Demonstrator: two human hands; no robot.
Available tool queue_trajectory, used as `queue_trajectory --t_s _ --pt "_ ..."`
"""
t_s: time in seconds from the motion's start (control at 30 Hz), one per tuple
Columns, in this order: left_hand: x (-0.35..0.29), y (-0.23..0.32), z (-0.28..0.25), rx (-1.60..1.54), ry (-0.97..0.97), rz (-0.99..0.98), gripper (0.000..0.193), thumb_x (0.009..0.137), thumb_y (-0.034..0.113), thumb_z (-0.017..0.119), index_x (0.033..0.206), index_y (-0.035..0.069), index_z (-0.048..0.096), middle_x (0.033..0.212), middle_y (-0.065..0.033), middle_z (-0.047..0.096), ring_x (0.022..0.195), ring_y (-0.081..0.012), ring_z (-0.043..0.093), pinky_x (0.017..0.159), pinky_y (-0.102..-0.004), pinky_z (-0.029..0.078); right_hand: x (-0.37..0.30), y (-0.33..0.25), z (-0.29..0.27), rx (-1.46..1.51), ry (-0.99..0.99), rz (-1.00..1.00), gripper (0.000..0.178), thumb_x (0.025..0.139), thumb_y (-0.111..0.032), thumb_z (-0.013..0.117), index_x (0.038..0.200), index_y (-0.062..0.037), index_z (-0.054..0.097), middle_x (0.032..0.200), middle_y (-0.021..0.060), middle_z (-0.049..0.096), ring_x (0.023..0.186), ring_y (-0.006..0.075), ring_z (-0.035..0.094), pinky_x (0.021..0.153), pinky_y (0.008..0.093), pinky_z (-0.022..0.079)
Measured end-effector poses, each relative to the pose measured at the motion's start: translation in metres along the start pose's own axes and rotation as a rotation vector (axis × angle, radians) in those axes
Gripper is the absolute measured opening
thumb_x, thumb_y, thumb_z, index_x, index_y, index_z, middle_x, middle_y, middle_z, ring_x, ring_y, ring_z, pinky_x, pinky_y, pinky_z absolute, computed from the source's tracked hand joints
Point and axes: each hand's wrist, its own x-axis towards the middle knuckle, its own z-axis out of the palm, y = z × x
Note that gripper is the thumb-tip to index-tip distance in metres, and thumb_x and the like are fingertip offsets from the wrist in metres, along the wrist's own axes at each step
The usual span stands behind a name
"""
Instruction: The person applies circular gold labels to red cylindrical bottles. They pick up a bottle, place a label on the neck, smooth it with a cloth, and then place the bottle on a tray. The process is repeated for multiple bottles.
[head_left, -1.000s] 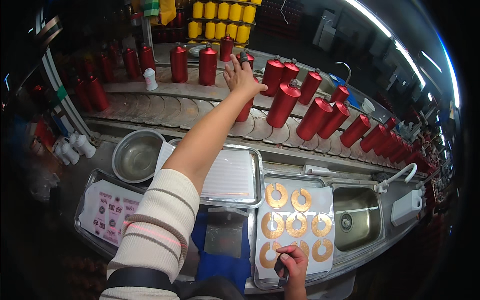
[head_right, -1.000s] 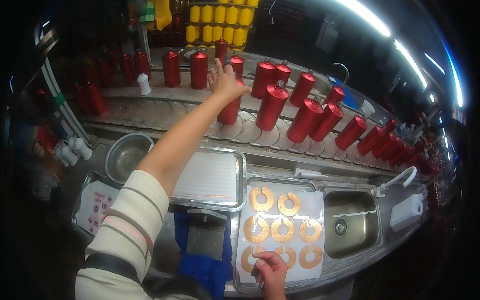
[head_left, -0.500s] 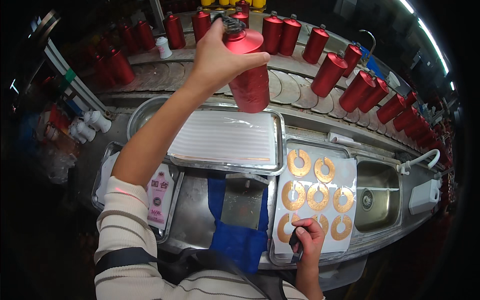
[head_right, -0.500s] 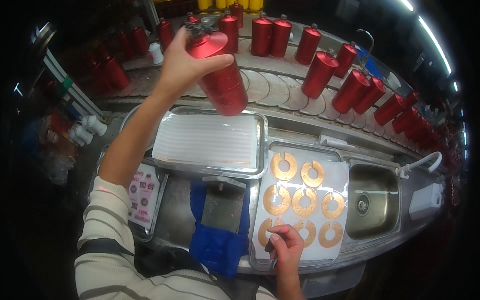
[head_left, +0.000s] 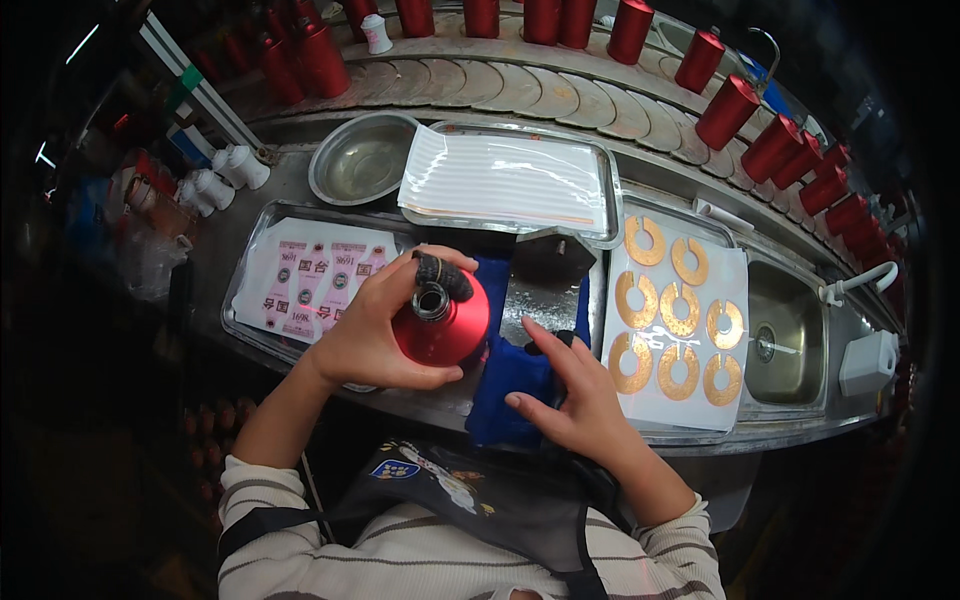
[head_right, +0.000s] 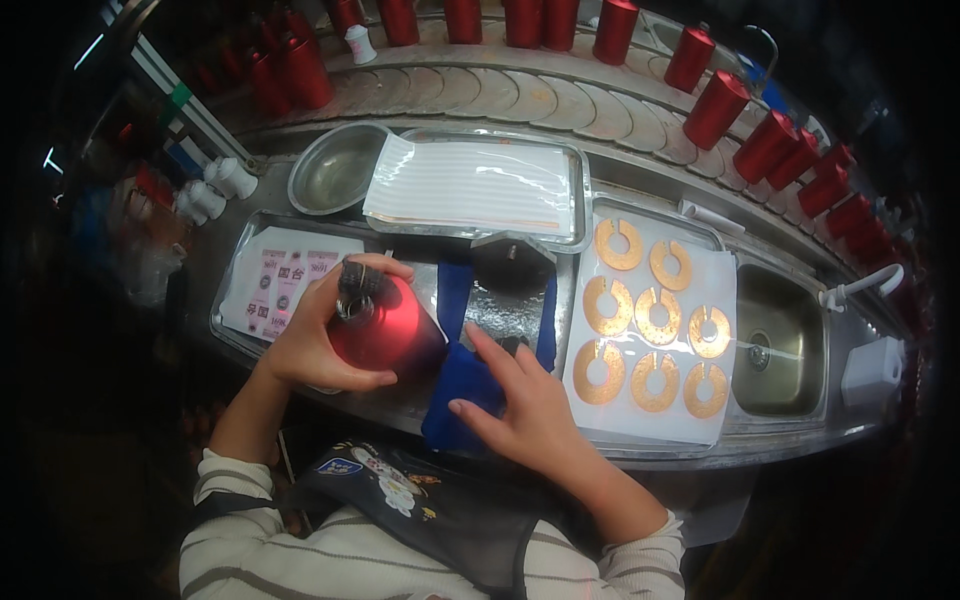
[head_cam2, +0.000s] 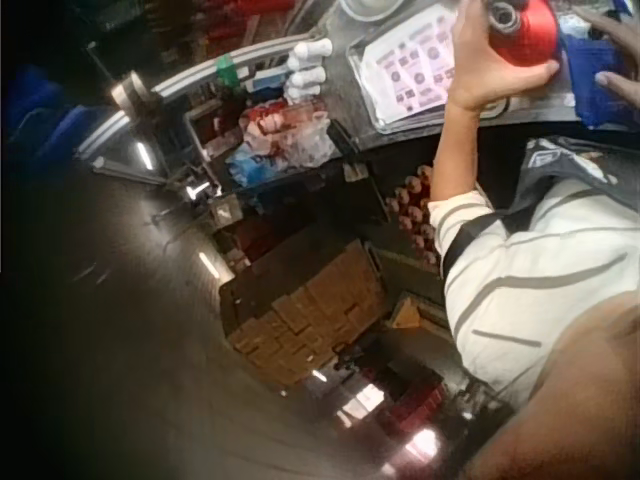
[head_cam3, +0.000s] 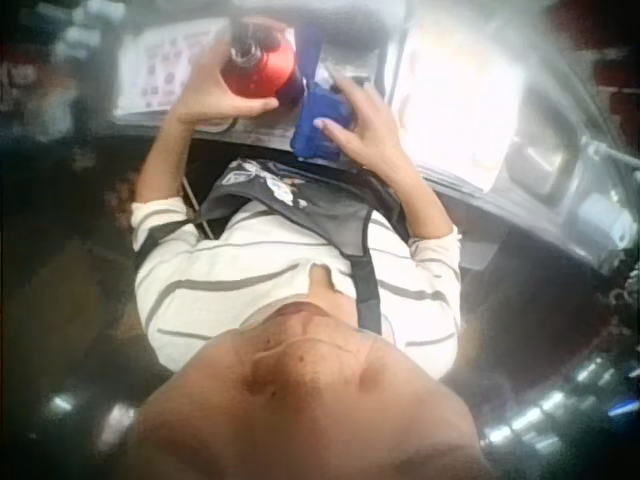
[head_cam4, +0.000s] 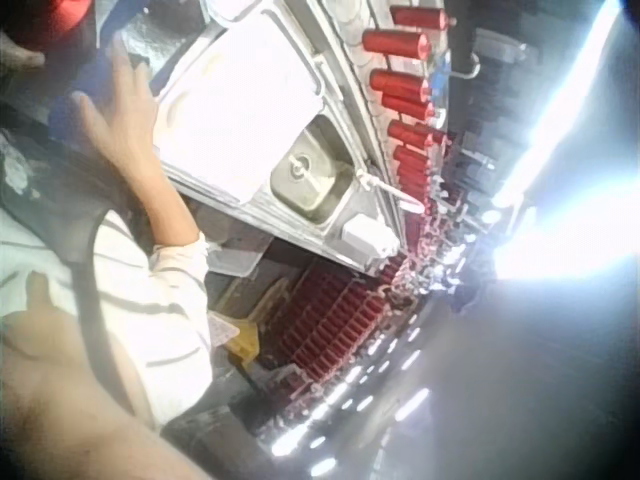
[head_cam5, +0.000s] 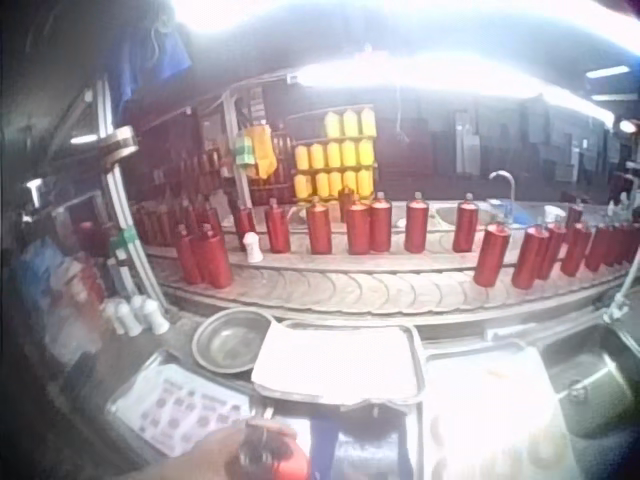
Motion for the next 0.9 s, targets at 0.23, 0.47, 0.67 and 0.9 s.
queue_trajectory --t_s 0.23,0.47,0.67,0.9 --pt "0.006 -0.011 -0.045 -0.070 -0.087 -0.023 0.093 0.052 0.017 0.092 0.136 0.005 0.054 0.149 -0.0126 0.040 0.136 -0.0290 0.046 0.115 -0.0416 0.037 0.016 -0.030 0.059 0.016 0.017 -0.039 0.101 0.079 -0.032 0.083 0.160 -0.0066 0.028 0.097 0.0153 0.056 0.070 0.0247 0.052 0.062 0.0338 0.045" --pt "-0.054 0.009 0.002 0.021 0.449 -0.239 0.091 0.060 0.013 0.095 0.138 0.002 0.049 0.138 -0.0162 0.048 0.130 -0.0319 0.050 0.111 -0.0428 0.039 0.016 -0.044 0.061 -0.012 -0.027 -0.028 0.089 0.083 -0.024 0.078 0.157 -0.0049 0.034 0.089 0.0135 0.052 0.068 0.0253 0.054 0.059 0.0359 0.046" --pt "-0.031 -0.013 0.040 0.146 0.570 -0.312 0.096 0.064 0.013 0.096 0.141 0.000 0.041 0.132 -0.0142 0.056 0.124 -0.0235 0.057 0.105 -0.0373 0.048 0.023 -0.037 0.056 0.041 -0.027 -0.008 0.065 0.083 -0.017 0.076 0.144 -0.0098 0.056 0.086 0.0123 0.052 0.064 0.0238 0.055 0.059 0.0342 0.046" --pt "-0.025 -0.048 -0.022 -0.760 -0.053 -0.267 0.106 0.054 0.012 0.097 0.143 0.004 0.040 0.146 -0.0176 0.051 0.131 -0.0247 0.053 0.111 -0.0377 0.043 0.050 -0.020 0.043 0.131 0.086 0.046 0.074 0.078 -0.012 0.075 0.148 -0.0128 0.051 0.098 0.0153 0.065 0.067 0.0206 0.049 0.065 0.0338 0.046"
